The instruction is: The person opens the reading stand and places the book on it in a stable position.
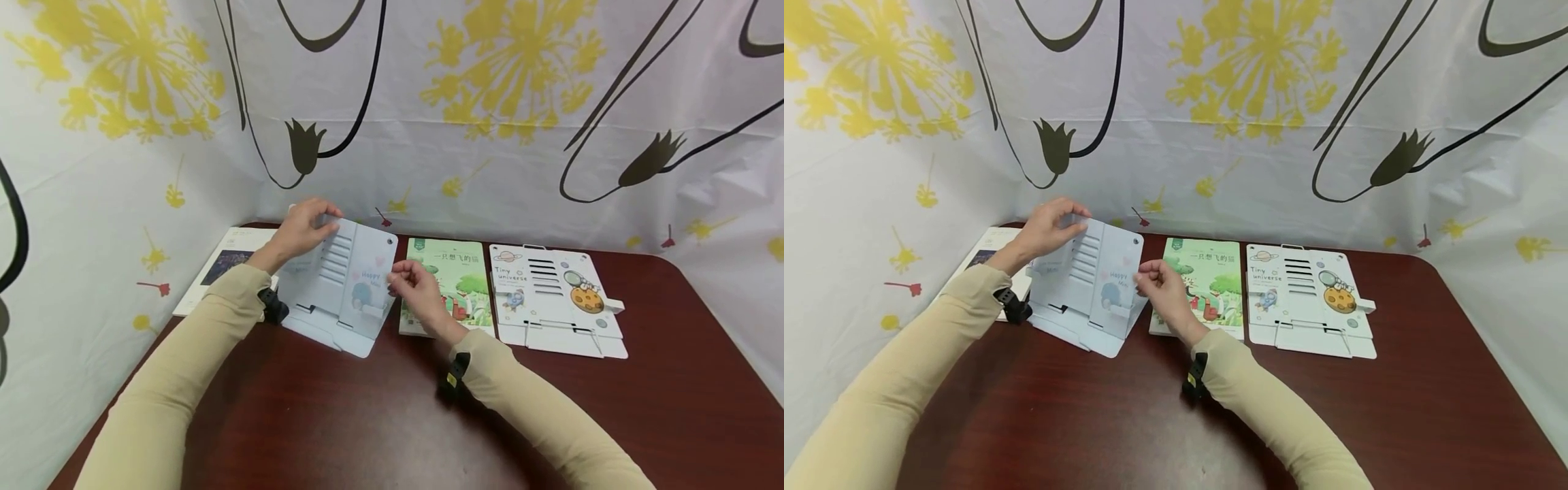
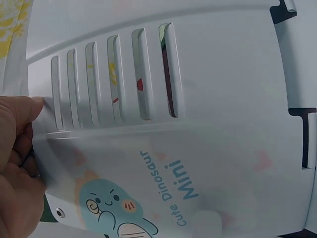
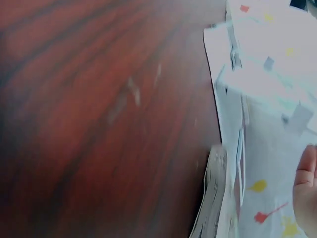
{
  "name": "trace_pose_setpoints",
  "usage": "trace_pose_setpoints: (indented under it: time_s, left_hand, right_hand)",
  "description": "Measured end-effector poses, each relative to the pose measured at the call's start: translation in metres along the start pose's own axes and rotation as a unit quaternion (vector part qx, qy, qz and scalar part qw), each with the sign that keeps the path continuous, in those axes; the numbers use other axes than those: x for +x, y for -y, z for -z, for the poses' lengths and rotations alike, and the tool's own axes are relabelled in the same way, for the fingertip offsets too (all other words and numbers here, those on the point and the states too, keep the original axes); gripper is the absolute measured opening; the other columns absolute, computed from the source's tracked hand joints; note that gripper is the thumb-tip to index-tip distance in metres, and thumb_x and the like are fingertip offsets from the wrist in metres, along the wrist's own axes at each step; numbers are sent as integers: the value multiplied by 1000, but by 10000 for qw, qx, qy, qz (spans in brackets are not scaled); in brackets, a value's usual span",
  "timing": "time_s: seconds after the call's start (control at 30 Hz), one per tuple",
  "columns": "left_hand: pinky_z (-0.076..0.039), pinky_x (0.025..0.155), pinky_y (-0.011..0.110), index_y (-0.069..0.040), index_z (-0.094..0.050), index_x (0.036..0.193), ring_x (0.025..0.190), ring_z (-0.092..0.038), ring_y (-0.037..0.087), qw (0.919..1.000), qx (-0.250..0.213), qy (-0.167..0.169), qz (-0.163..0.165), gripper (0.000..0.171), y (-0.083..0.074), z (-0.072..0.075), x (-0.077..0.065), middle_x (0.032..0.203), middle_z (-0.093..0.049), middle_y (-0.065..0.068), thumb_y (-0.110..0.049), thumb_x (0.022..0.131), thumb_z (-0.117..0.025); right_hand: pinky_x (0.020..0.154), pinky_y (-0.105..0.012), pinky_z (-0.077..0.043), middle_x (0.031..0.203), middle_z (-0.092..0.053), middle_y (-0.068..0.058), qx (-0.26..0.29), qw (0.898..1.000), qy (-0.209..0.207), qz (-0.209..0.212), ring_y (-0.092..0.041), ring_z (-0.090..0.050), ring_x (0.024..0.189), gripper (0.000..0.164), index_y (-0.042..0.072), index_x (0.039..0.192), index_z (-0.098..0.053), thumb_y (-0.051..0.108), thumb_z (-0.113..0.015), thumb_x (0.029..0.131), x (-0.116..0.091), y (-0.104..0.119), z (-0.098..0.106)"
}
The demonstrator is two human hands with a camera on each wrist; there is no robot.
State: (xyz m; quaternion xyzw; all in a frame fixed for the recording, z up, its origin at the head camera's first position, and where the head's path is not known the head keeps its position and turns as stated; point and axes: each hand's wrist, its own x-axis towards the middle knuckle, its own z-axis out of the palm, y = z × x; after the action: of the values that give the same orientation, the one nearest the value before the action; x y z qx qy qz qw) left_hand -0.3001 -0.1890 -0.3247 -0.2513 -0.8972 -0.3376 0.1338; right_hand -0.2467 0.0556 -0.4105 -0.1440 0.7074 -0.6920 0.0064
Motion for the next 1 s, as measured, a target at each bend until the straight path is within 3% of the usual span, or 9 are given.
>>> trace_pose_setpoints:
  time_s: [0.07,0.2,0.37,0.53,0.67,0.83,0.9,1.0]
  left_hand:
    - [-42,86,44,3,-65,103,104,-53,33,9998,20,-37,-188,15,0,2,-3,107,-62,20,-2,88,-61]
    - [-39,74,37,2,-65,99,98,-54,31,9979,17,-186,-626,14,0,6,-10,102,-63,18,-1,86,-64]
    - [-40,75,35,1,-65,96,95,-55,28,9916,-87,-242,-1266,13,-1,9,-18,97,-64,15,1,83,-67]
    - [-42,82,35,-1,-64,94,92,-54,24,9836,-310,-234,-1763,15,-1,11,-26,95,-65,12,4,80,-69]
    - [-40,86,32,-2,-64,94,92,-53,23,9783,-550,-273,-1977,18,-2,13,-32,95,-65,11,6,79,-69]
    - [-28,110,46,-1,-64,94,94,-57,25,9797,-677,-232,-1874,18,-8,17,-40,94,-64,11,9,79,-67]
    - [-20,113,54,-2,-64,94,95,-58,24,9810,-690,-197,-1801,18,-8,18,-42,94,-64,10,9,80,-67]
    - [-18,114,54,-5,-65,95,95,-58,21,9800,-811,-153,-1810,20,-2,19,-44,94,-65,7,8,80,-68]
  right_hand:
    - [73,-26,-55,87,-59,-5,322,9994,-118,-74,-11,-60,76,18,-4,108,-53,8,-53,96,4,0,5]
    - [78,-34,-56,89,-60,-10,184,9990,-352,-228,-13,-61,75,21,-7,110,-53,9,-51,97,13,-2,13]
    - [84,-46,-53,89,-60,-15,-457,9963,-410,-607,-29,-61,83,24,-12,113,-54,3,-51,95,28,-6,19]
    - [85,-44,-53,95,-60,-17,-1302,9862,-282,-986,-37,-61,94,25,-10,115,-57,4,-51,95,49,-10,24]
    - [74,-35,-53,99,-63,-20,-2363,9666,-95,-986,-32,-62,89,21,-6,109,-62,5,-54,93,66,-14,23]
    - [74,-34,-52,102,-67,-17,-3568,9293,148,-943,-26,-63,85,18,-2,103,-68,7,-58,91,82,-24,18]
    - [70,-32,-50,88,-68,-13,-3887,9167,256,-888,-23,-60,74,13,-1,91,-69,6,-59,90,86,-27,15]
    - [57,-27,-39,64,-53,-5,-4220,9026,374,-762,-15,-42,58,21,1,69,-60,4,-59,89,91,-26,12]
